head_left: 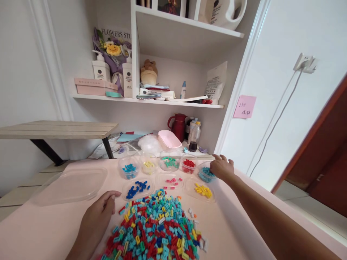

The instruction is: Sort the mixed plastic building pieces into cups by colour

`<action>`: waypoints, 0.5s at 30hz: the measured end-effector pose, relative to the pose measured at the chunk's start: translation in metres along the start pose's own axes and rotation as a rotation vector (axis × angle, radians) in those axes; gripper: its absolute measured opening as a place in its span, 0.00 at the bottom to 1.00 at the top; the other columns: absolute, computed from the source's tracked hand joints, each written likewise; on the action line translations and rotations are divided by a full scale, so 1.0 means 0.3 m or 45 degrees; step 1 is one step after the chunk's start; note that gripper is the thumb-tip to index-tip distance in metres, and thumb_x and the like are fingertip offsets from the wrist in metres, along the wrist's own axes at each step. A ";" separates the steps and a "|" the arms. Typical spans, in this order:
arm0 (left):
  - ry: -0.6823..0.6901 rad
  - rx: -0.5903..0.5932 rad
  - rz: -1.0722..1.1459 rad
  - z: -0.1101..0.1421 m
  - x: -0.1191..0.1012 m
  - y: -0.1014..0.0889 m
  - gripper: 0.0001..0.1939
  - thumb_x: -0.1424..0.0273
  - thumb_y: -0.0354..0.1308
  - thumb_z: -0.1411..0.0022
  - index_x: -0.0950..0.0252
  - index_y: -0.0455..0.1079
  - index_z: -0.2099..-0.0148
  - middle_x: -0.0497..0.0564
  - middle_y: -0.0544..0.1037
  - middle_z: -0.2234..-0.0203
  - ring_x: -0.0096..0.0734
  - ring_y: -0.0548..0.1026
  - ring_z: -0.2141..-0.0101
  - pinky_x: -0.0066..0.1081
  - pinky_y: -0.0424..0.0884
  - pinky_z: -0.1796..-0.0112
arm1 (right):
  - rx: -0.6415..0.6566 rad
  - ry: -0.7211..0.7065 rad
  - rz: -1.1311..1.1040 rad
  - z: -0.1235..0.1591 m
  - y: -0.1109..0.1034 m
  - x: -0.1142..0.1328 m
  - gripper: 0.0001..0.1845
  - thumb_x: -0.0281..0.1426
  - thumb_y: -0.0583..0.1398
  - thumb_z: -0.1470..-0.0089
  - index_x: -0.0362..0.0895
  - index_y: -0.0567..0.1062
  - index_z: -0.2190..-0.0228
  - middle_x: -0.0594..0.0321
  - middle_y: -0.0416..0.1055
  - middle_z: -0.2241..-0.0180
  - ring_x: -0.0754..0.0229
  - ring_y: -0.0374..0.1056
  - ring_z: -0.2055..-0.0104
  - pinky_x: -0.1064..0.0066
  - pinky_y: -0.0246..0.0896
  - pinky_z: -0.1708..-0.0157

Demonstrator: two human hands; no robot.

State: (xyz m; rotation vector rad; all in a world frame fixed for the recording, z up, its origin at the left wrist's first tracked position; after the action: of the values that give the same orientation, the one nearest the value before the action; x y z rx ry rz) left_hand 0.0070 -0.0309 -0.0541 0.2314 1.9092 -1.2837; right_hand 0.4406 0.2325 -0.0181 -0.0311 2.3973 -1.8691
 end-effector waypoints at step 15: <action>-0.003 0.032 0.024 -0.007 0.004 0.008 0.20 0.56 0.41 0.41 0.57 0.70 0.57 0.42 0.71 0.81 0.33 0.73 0.75 0.28 0.64 0.70 | -0.076 0.075 -0.485 0.014 -0.065 -0.049 0.07 0.32 0.61 0.55 0.54 0.80 0.74 0.63 0.73 0.57 0.48 0.62 0.50 0.59 0.54 0.56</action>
State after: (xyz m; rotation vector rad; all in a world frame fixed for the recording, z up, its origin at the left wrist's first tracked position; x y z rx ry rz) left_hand 0.0065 -0.0283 -0.0562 0.2601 1.8858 -1.2959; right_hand 0.4546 0.2248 0.0008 -0.4752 2.6357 -1.9639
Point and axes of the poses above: each hand's wrist, its own z-axis away from the middle knuckle, its own y-axis out of the palm, x = y × z, the point moved 8 cm from there along -z, towards the middle knuckle
